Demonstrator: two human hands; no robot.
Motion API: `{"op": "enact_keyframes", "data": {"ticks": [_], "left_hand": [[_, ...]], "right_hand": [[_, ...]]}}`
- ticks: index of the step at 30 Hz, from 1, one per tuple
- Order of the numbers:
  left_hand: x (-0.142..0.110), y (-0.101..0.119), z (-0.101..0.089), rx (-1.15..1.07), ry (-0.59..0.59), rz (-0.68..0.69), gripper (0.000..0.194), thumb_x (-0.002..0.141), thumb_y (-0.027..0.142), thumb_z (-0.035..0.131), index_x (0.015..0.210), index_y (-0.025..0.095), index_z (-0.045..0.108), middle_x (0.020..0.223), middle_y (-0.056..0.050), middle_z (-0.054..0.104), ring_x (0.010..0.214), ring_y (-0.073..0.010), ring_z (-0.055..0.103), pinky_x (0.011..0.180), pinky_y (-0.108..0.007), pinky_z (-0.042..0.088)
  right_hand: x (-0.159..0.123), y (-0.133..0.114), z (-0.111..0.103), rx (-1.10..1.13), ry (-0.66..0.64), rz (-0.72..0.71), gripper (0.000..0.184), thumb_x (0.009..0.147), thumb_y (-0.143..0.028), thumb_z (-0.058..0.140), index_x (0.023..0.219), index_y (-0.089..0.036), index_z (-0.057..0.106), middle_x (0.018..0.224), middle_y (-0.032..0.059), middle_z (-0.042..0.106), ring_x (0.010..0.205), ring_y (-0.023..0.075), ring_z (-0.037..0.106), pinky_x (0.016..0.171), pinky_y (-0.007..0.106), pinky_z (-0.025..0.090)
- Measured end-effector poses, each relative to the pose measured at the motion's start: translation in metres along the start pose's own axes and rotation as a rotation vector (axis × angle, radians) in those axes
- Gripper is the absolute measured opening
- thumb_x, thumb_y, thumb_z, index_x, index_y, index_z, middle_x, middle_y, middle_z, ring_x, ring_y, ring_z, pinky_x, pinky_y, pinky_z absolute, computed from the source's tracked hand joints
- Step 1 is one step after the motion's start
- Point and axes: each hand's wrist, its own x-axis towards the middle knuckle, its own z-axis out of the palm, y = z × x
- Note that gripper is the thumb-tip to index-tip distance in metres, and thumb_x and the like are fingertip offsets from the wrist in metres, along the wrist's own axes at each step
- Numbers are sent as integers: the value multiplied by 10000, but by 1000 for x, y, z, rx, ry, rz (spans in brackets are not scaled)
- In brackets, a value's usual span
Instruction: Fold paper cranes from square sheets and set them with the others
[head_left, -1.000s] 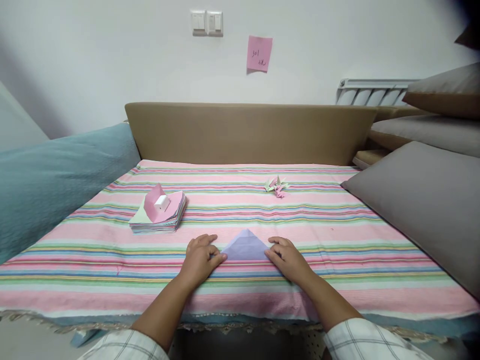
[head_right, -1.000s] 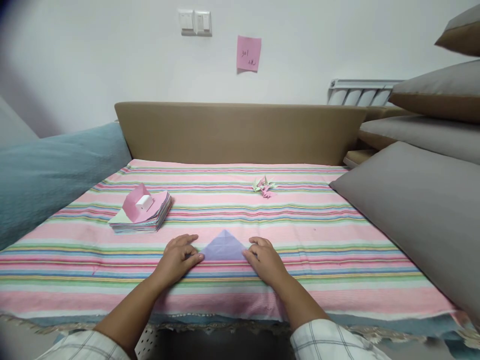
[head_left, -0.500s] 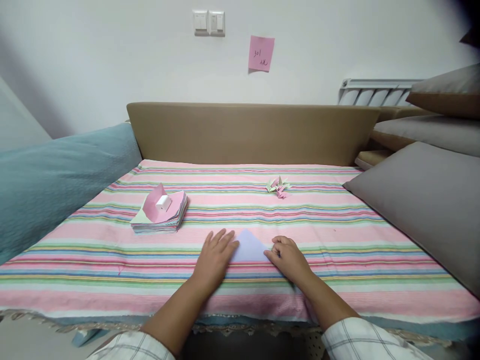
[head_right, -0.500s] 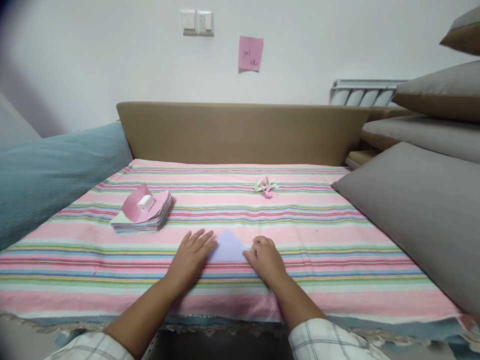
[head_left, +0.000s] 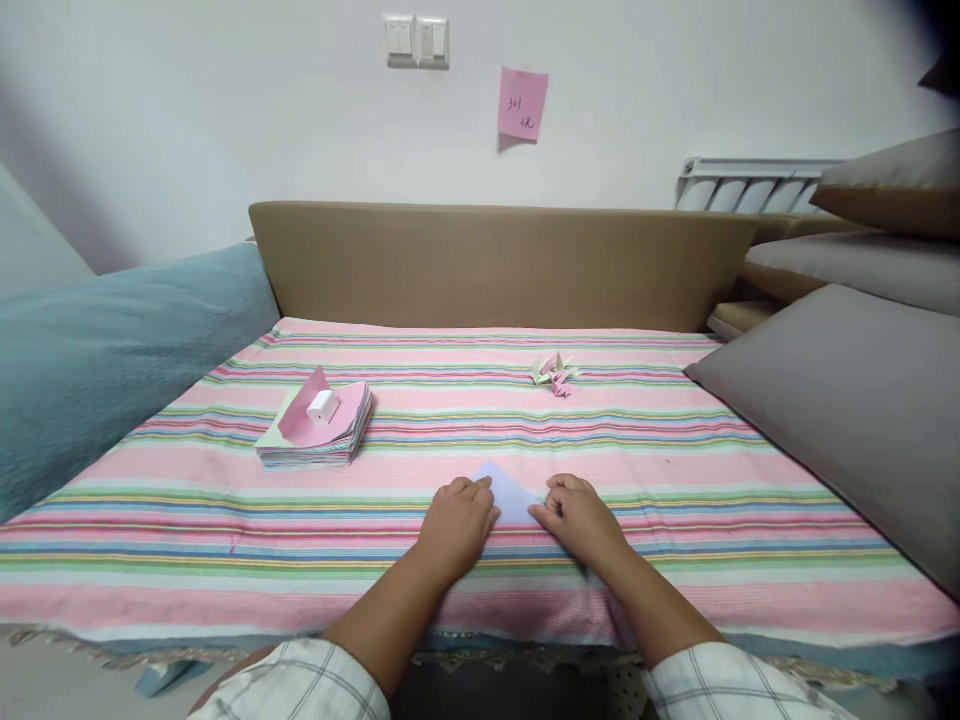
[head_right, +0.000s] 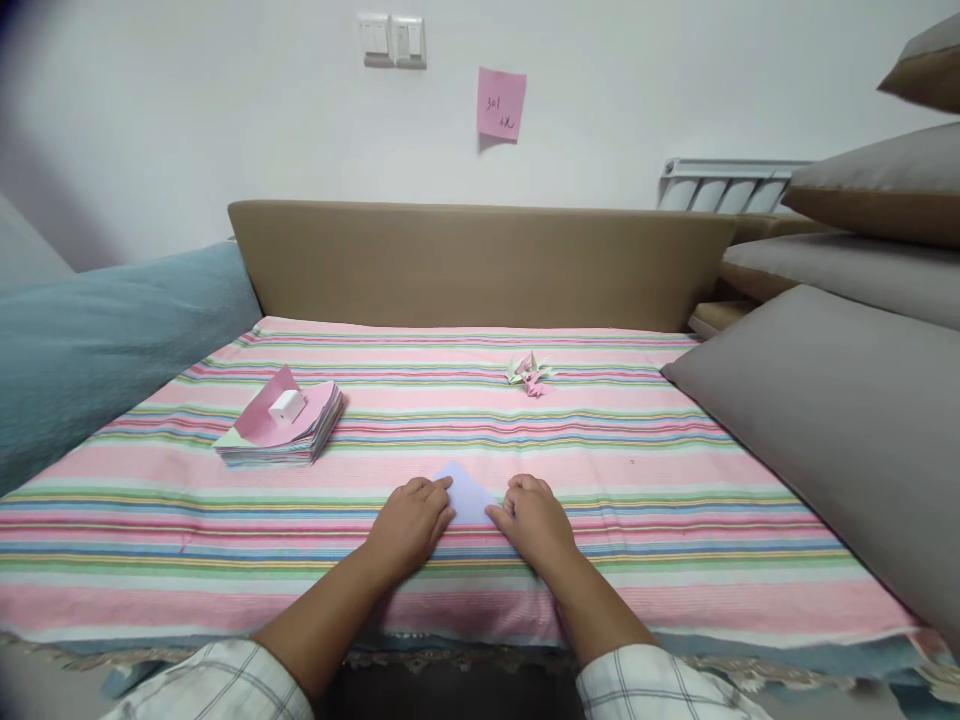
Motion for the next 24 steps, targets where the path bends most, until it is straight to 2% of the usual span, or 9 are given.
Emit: {"op": "enact_keyframes", "data": {"ticks": [2, 6, 12, 15, 17, 19, 20, 22, 24], "left_hand": [[2, 1, 2, 18, -3, -47, 262, 879, 280, 422, 1055, 177, 587, 1277, -54, 540, 1003, -253, 521, 811, -415, 451], [3, 1, 7, 29, -2, -54, 389, 867, 285, 430, 1248, 223, 477, 1356, -49, 462, 1043, -265, 486, 814, -440, 427], [1, -3, 10, -46, -6, -57, 441, 869, 368, 423, 1295, 252, 438, 1387, -34, 426, 1143, -279, 424, 891, -464, 384], [1, -3, 9, -58, -18, -68, 448, 865, 386, 432, 1295, 262, 439, 1389, -29, 423, 1194, -282, 388, 922, -466, 360], [0, -3, 9, -59, -23, -71, 447, 865, 391, 433, 1295, 272, 434, 1393, -23, 418, 1205, -281, 383, 924, -463, 357], [1, -4, 9, -57, -25, -71, 447, 863, 394, 437, 1295, 280, 430, 1393, -22, 417, 1208, -282, 382, 918, -466, 359], [1, -4, 9, -56, -25, -72, 447, 863, 392, 439, 1295, 281, 429, 1392, -22, 418, 1206, -282, 384, 915, -468, 360], [1, -4, 10, -53, -19, -74, 449, 859, 391, 445, 1295, 282, 429, 1389, -25, 423, 1200, -284, 389, 908, -470, 365], [1, -4, 12, -50, -6, -72, 450, 860, 396, 445, 1293, 276, 433, 1387, -31, 426, 1195, -285, 393, 906, -469, 368]], "right_hand": [[-1, 0, -1, -11, -6, 7, 272, 767, -369, 587, 566, -189, 555, 996, 72, 592, 1014, 211, 497, 865, 302, 359], [-2, 3, -5, -31, -22, 23, 255, 752, -367, 605, 577, -188, 556, 993, 67, 591, 1017, 212, 494, 856, 302, 355], [-1, 18, -15, 21, -62, 14, 114, 674, -245, 632, 680, -194, 530, 820, 11, 578, 821, 170, 524, 742, 272, 380], [-1, 26, -23, 69, -92, 9, 44, 668, -162, 557, 685, -191, 529, 798, 5, 582, 786, 161, 532, 698, 258, 384], [-2, 28, -27, 104, -37, 52, 81, 715, -152, 469, 725, -192, 538, 784, 7, 590, 753, 159, 543, 672, 262, 395], [-4, 23, -28, 146, 74, 86, 167, 764, -158, 393, 803, -193, 552, 820, 20, 610, 758, 165, 558, 679, 280, 418], [-6, 19, -27, 169, 131, 69, 200, 777, -158, 374, 845, -192, 559, 878, 31, 622, 798, 170, 565, 713, 293, 429], [-9, 8, -20, 187, 190, -102, 260, 779, -136, 365, 923, -187, 575, 1001, 54, 623, 953, 184, 549, 833, 322, 421], [-13, -5, -8, 177, 122, -356, 339, 764, -93, 368, 1016, -183, 576, 1068, 59, 617, 1026, 183, 518, 928, 341, 381]]}}
